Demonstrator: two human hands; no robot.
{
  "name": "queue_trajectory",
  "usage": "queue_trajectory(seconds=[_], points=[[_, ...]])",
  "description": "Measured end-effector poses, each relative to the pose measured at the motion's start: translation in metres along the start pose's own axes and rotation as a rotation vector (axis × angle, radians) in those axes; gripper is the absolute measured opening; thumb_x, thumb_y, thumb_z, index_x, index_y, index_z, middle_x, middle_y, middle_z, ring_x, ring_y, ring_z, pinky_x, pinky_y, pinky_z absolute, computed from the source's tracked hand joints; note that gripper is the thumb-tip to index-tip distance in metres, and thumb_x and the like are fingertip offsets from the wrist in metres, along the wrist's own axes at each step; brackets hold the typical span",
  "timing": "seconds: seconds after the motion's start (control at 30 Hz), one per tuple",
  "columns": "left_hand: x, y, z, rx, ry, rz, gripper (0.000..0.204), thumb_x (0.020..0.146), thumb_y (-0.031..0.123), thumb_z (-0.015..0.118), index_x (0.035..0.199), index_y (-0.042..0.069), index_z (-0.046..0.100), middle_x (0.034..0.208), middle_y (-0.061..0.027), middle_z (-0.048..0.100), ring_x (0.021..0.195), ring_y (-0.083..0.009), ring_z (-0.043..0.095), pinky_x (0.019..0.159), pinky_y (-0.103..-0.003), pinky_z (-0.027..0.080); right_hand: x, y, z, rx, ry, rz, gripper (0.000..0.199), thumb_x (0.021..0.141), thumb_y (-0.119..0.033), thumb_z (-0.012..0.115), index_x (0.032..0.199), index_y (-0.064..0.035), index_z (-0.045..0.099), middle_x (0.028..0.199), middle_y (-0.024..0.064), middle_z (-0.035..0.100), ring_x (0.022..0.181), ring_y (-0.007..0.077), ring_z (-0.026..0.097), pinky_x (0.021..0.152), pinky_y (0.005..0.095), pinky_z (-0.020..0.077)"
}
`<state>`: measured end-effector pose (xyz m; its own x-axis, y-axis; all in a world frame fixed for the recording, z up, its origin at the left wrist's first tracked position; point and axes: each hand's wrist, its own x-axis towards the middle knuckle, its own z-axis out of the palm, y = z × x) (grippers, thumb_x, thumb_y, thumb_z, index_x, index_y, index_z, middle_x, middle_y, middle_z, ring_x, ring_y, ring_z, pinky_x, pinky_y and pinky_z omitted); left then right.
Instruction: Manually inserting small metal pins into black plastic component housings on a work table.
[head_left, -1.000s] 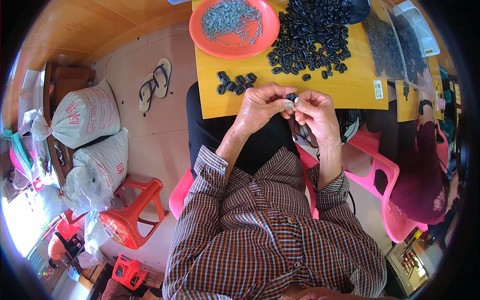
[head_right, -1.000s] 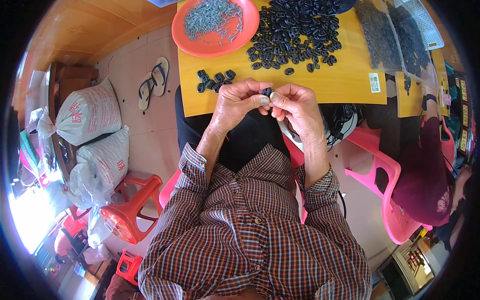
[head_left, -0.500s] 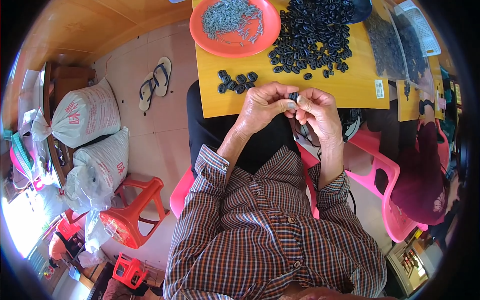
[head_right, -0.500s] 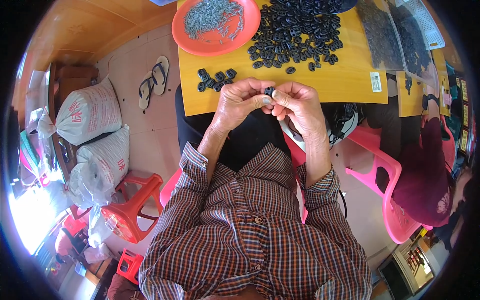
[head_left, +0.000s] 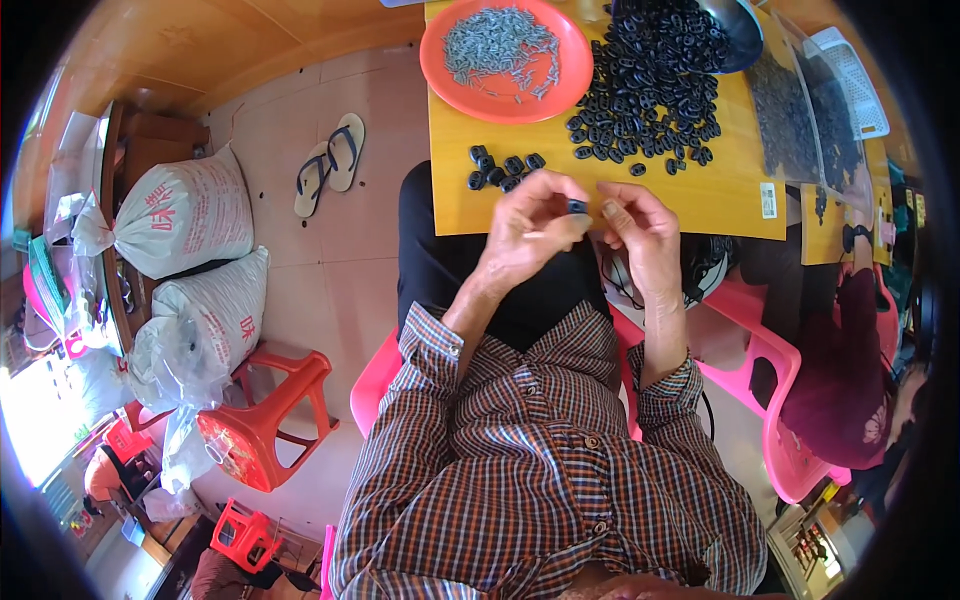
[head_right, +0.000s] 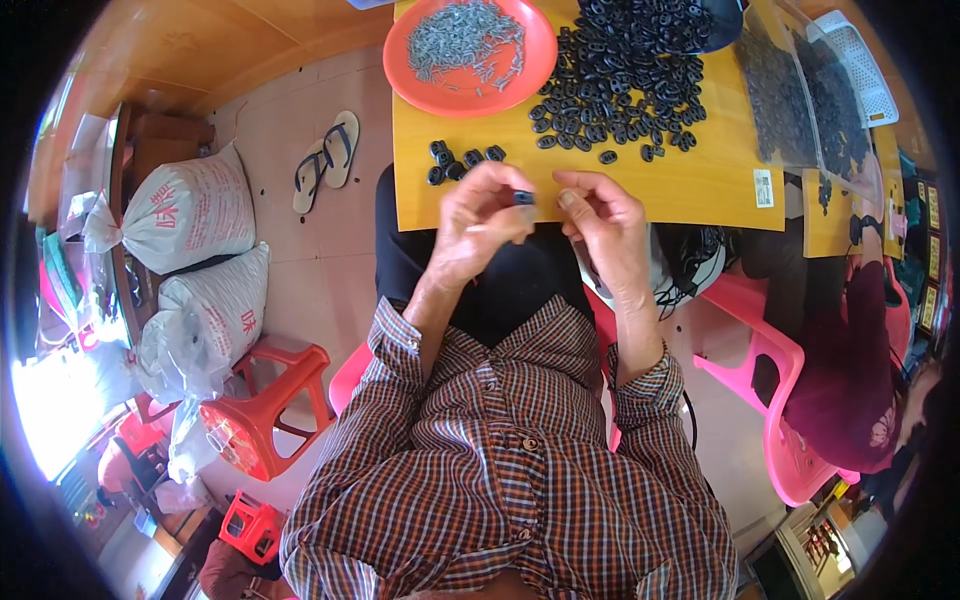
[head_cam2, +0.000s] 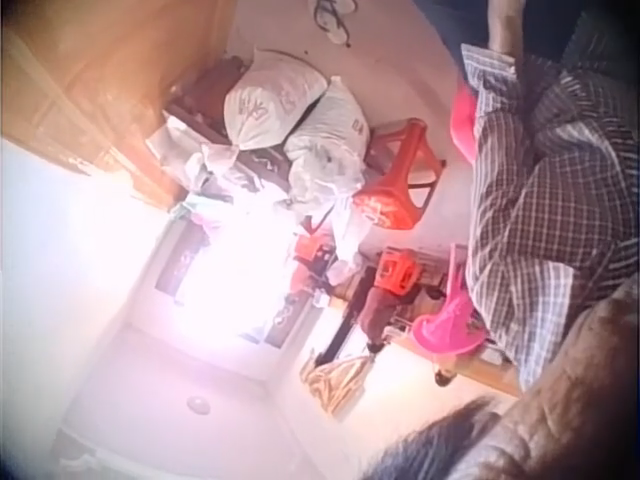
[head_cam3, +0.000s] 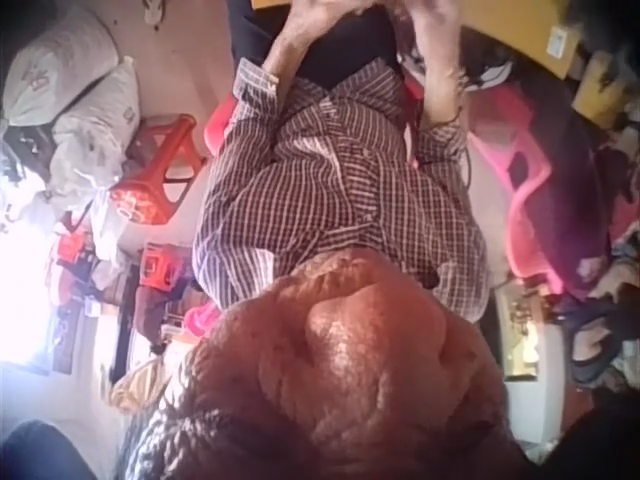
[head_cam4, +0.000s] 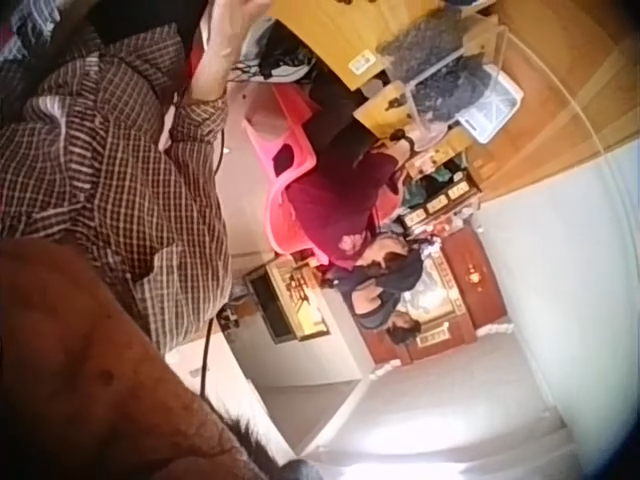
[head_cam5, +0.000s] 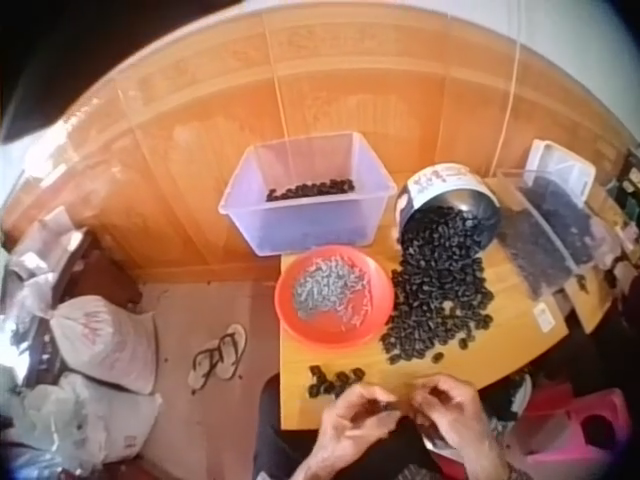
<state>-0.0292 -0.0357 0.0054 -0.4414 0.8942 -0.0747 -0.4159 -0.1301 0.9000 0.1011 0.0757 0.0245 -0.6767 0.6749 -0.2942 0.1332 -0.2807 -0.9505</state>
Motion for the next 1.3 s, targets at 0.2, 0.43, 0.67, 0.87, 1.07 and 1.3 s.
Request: queue_trajectory(seconds=[0.2, 0.43, 0.67, 0.87, 1.07, 1.3], points=[[-0.011, 0.035, -0.065, -0.333, 0.442, 0.353, 0.017, 0.085, -0.004, 0.045, 0.093, -0.002, 0.060, 0.069, -0.0013, 0.052, 0.057, -0.0057, 0.046, 0.049, -0.020, 0.034, 0.003, -0.003, 0.049, -0.633, 0.003, -0.472, 0.034, 0.082, 0.000, 0.064, 0.116, 0.0023, 0.058, 0.095, 0.0044, 0.053, 0.066, 0.0073, 0.052, 0.057, 0.0202, 0.0436], [-0.001, 0.007, -0.113, -0.443, 0.662, 0.210, 0.010, 0.092, 0.007, 0.052, 0.093, -0.001, 0.058, 0.081, -0.0054, 0.055, 0.070, -0.0132, 0.051, 0.062, -0.024, 0.043, 0.025, 0.000, 0.077, -1.067, -0.001, -0.480, 0.065, 0.076, -0.022, 0.075, 0.127, 0.0031, 0.043, 0.106, 0.0155, 0.045, 0.078, 0.0282, 0.057, 0.069, 0.0373, 0.0504], [0.011, 0.002, -0.114, -0.483, 0.583, 0.166, 0.017, 0.094, 0.014, 0.051, 0.097, -0.001, 0.059, 0.092, -0.0075, 0.059, 0.086, -0.0165, 0.057, 0.080, -0.029, 0.048, 0.037, -0.005, 0.104, -1.116, -0.114, -0.421, 0.069, 0.074, -0.023, 0.076, 0.127, 0.0062, 0.043, 0.110, 0.0177, 0.046, 0.092, 0.0336, 0.057, 0.079, 0.0404, 0.0490], [0.013, 0.007, -0.111, -0.468, 0.493, 0.115, 0.037, 0.098, 0.027, 0.045, 0.113, -0.006, 0.056, 0.102, -0.0078, 0.054, 0.099, -0.0173, 0.052, 0.090, -0.033, 0.043, 0.045, -0.004, 0.129, -1.077, -0.171, -0.436, 0.063, 0.075, -0.018, 0.075, 0.125, 0.0049, 0.044, 0.109, 0.0178, 0.047, 0.094, 0.0363, 0.057, 0.080, 0.0422, 0.0483], [0.011, 0.005, -0.113, -0.502, 0.538, 0.085, 0.042, 0.097, 0.030, 0.045, 0.124, -0.001, 0.053, 0.114, -0.0088, 0.057, 0.107, -0.0189, 0.052, 0.098, -0.034, 0.040, 0.048, -0.002, 0.162, -1.081, -0.214, -0.442, 0.053, 0.076, -0.013, 0.070, 0.122, 0.0012, 0.047, 0.108, 0.0178, 0.045, 0.093, 0.0363, 0.057, 0.078, 0.0421, 0.0489], [0.003, -0.024, -0.138, -0.843, 0.453, 0.122, 0.032, 0.093, 0.026, 0.046, 0.109, 0.002, 0.060, 0.107, -0.0108, 0.062, 0.101, -0.0228, 0.057, 0.091, -0.034, 0.044, 0.051, 0.013, 0.197, -1.157, -0.173, -0.653, 0.039, 0.072, -0.006, 0.062, 0.108, 0.0059, 0.051, 0.101, 0.0171, 0.047, 0.091, 0.0320, 0.056, 0.069, 0.0384, 0.0535]])
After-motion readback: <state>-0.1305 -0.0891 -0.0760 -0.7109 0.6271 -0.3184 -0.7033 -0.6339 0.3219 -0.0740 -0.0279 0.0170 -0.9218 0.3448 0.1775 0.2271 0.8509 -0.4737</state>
